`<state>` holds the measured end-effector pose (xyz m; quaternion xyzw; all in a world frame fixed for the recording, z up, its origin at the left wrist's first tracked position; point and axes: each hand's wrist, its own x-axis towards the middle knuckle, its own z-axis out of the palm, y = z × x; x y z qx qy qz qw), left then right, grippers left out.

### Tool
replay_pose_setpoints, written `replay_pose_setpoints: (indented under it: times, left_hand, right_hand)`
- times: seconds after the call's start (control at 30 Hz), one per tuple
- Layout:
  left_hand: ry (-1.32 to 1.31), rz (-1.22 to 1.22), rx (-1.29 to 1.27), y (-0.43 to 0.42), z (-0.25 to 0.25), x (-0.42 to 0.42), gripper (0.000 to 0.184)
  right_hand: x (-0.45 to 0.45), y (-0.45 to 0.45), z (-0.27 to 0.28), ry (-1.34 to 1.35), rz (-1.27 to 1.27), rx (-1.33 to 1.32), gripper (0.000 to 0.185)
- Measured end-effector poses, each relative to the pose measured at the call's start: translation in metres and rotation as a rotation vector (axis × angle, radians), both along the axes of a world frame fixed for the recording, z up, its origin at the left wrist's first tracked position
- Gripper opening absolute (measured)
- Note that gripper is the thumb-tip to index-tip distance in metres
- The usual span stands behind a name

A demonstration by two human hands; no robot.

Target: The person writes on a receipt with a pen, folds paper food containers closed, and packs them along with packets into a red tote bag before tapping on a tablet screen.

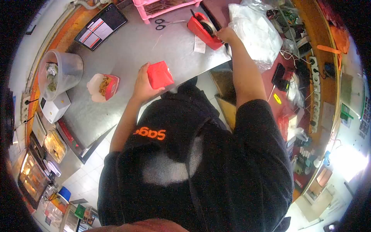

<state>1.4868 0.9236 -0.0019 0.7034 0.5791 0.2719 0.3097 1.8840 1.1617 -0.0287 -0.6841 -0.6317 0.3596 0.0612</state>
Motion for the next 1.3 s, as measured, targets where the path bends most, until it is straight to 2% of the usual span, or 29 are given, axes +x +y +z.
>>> replay_pose_setpoints:
  times: [0.1, 0.17, 0.2, 0.27, 0.3, 0.37, 0.4, 0.43, 0.5, 0.57, 0.6, 0.67, 0.7, 0.73, 0.77, 0.83, 0.87, 0.93, 1.03, 1.07, 1.13, 1.17, 1.23, 1.27, 1.3]
  left_hand:
    - [-0.002, 0.016, -0.027, -0.002, 0.0, 0.001, 0.111]
    - [-0.015, 0.025, -0.038, -0.002, -0.002, 0.001, 0.11]
    - [-0.026, 0.026, -0.032, -0.002, -0.004, 0.001, 0.11]
    - [-0.036, 0.018, -0.019, -0.002, -0.004, 0.001, 0.109]
    - [-0.034, 0.022, -0.029, -0.001, -0.003, 0.002, 0.109]
    - [-0.038, 0.022, -0.039, 0.001, -0.003, 0.004, 0.109]
    - [-0.05, 0.017, -0.033, 0.001, -0.004, 0.004, 0.109]
    - [-0.059, 0.022, -0.03, -0.001, -0.003, 0.002, 0.108]
    - [-0.038, 0.025, -0.058, -0.005, -0.001, 0.001, 0.108]
    - [-0.012, 0.062, -0.071, 0.001, -0.003, -0.003, 0.108]
    - [-0.037, 0.052, -0.036, 0.001, -0.006, -0.002, 0.109]
    - [-0.063, 0.036, 0.054, -0.003, -0.018, 0.002, 0.111]
    - [-0.06, 0.041, 0.043, -0.002, -0.022, 0.004, 0.111]
    - [-0.077, 0.024, 0.066, -0.001, -0.025, 0.007, 0.112]
    - [-0.096, 0.007, 0.091, 0.0, -0.028, 0.01, 0.112]
    - [-0.093, 0.012, 0.099, 0.001, -0.033, 0.013, 0.111]
    - [-0.119, 0.02, 0.078, 0.0, -0.032, 0.014, 0.109]
    - [-0.146, 0.033, 0.053, -0.001, -0.034, 0.013, 0.107]
    - [-0.173, 0.045, 0.162, 0.0, -0.043, 0.013, 0.101]
    - [-0.184, 0.019, 0.193, -0.001, -0.046, 0.011, 0.099]
    - [-0.194, 0.009, 0.22, -0.003, -0.049, 0.01, 0.098]
    - [-0.17, -0.012, 0.244, -0.004, -0.048, 0.009, 0.097]
    - [-0.143, -0.028, 0.268, -0.008, -0.047, 0.008, 0.096]
    - [-0.093, -0.049, 0.271, -0.009, -0.046, 0.007, 0.092]
    - [-0.042, -0.069, 0.275, -0.011, -0.046, 0.007, 0.089]
  right_hand:
    - [0.001, -0.018, 0.016, -0.113, -0.034, 0.106, 0.025]
    - [0.018, -0.041, 0.027, -0.404, 0.147, 0.218, 0.032]
    - [0.027, -0.052, 0.029, -0.404, 0.144, 0.221, 0.032]
    - [0.048, -0.071, 0.016, -0.118, -0.145, -0.002, 0.039]
    - [0.048, -0.071, 0.011, -0.119, -0.155, 0.003, 0.039]
    - [0.042, -0.072, 0.001, -0.358, 0.208, 0.074, 0.04]
    - [0.046, -0.067, -0.023, -0.572, 0.323, 0.179, 0.035]
    - [0.072, -0.063, -0.047, -0.568, 0.333, 0.173, 0.035]
    - [0.11, -0.058, -0.082, -0.741, 0.233, 0.212, 0.032]
    - [0.041, -0.082, 0.013, -0.22, -0.128, 0.335, 0.029]
    - [0.015, -0.087, 0.025, -0.02, -0.128, 0.326, 0.024]
    - [-0.064, -0.11, 0.055, 0.275, 0.103, 0.193, 0.018]
    - [-0.097, -0.118, 0.048, 0.222, 0.317, 0.196, 0.024]
    - [-0.143, -0.136, 0.058, 0.235, 0.409, 0.19, 0.028]
    - [-0.176, -0.14, 0.051, 0.174, 0.564, 0.087, 0.032]
    - [-0.23, -0.159, 0.059, -0.062, 0.721, 0.14, 0.04]
    - [-0.24, -0.161, 0.064, -0.061, 0.727, 0.134, 0.04]
    - [-0.253, -0.164, 0.073, -0.399, 0.673, 0.102, 0.047]
    - [-0.24, -0.166, 0.079, -0.367, 0.567, 0.176, 0.054]
    - [-0.232, -0.166, 0.079, -0.371, 0.576, 0.174, 0.054]
    - [-0.212, -0.165, 0.073, -0.267, 0.407, 0.098, 0.05]
    - [-0.194, -0.162, 0.046, -0.266, 0.418, 0.095, 0.05]
    - [-0.161, -0.157, -0.022, 0.452, 0.206, -0.18, 0.037]
    - [-0.159, -0.163, -0.01, 0.698, 0.048, -0.317, 0.024]
    - [-0.156, -0.165, -0.015, 0.698, 0.057, -0.318, 0.024]
